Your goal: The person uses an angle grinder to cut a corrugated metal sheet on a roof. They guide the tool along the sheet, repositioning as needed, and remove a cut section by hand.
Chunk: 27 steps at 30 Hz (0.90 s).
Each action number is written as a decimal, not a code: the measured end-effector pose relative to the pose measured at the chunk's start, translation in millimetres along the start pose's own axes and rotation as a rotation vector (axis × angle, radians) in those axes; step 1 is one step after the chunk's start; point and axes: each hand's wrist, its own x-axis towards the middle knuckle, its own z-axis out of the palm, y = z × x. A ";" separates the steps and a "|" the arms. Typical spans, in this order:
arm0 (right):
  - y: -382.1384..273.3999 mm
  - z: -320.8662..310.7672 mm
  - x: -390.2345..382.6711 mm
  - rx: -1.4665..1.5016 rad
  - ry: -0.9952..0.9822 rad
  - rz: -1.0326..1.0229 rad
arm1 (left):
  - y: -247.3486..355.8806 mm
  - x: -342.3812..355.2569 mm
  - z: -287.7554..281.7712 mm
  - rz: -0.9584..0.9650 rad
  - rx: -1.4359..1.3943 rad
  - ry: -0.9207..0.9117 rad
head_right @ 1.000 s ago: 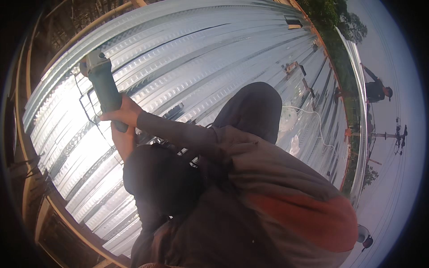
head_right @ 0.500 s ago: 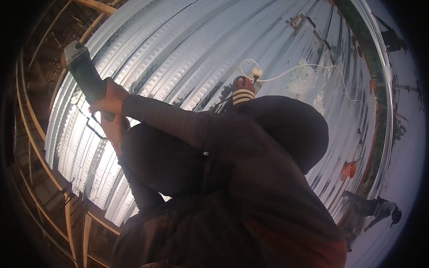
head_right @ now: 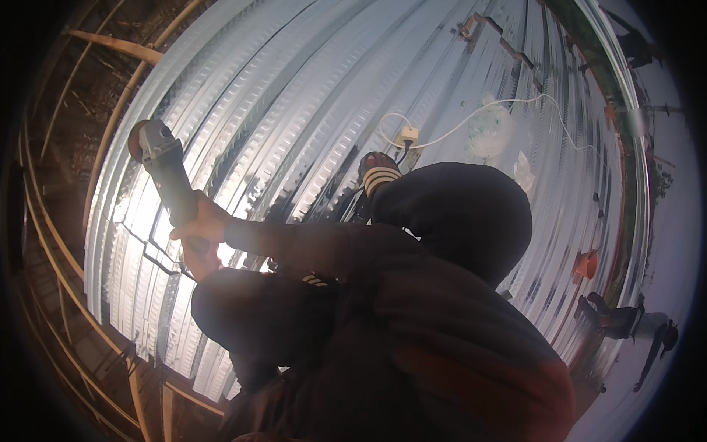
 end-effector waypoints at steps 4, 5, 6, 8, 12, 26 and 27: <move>-73.5 21.2 38.3 -0.121 -0.079 -0.242 | 95.2 37.3 -39.1 0.160 -0.336 0.147; -87.5 24.4 48.6 -0.101 -0.080 -0.281 | 105.6 48.1 -50.5 0.171 -0.373 0.069; -100.0 28.1 56.7 -0.085 -0.086 -0.313 | 123.3 54.1 -54.5 0.216 -0.373 0.111; -122.2 36.3 64.0 -0.004 -0.090 -0.226 | 144.5 67.1 -69.6 0.217 -0.270 0.102; -142.4 28.6 78.0 0.013 -0.072 -0.296 | 173.6 85.0 -75.1 0.224 -0.027 0.116; -318.9 -70.8 -112.5 -0.502 -0.047 0.444 | 353.3 -7.1 -160.7 0.118 0.821 -0.226; -329.6 -89.1 -153.5 -0.783 0.052 0.319 | 360.8 -18.4 -179.0 0.086 0.867 -0.244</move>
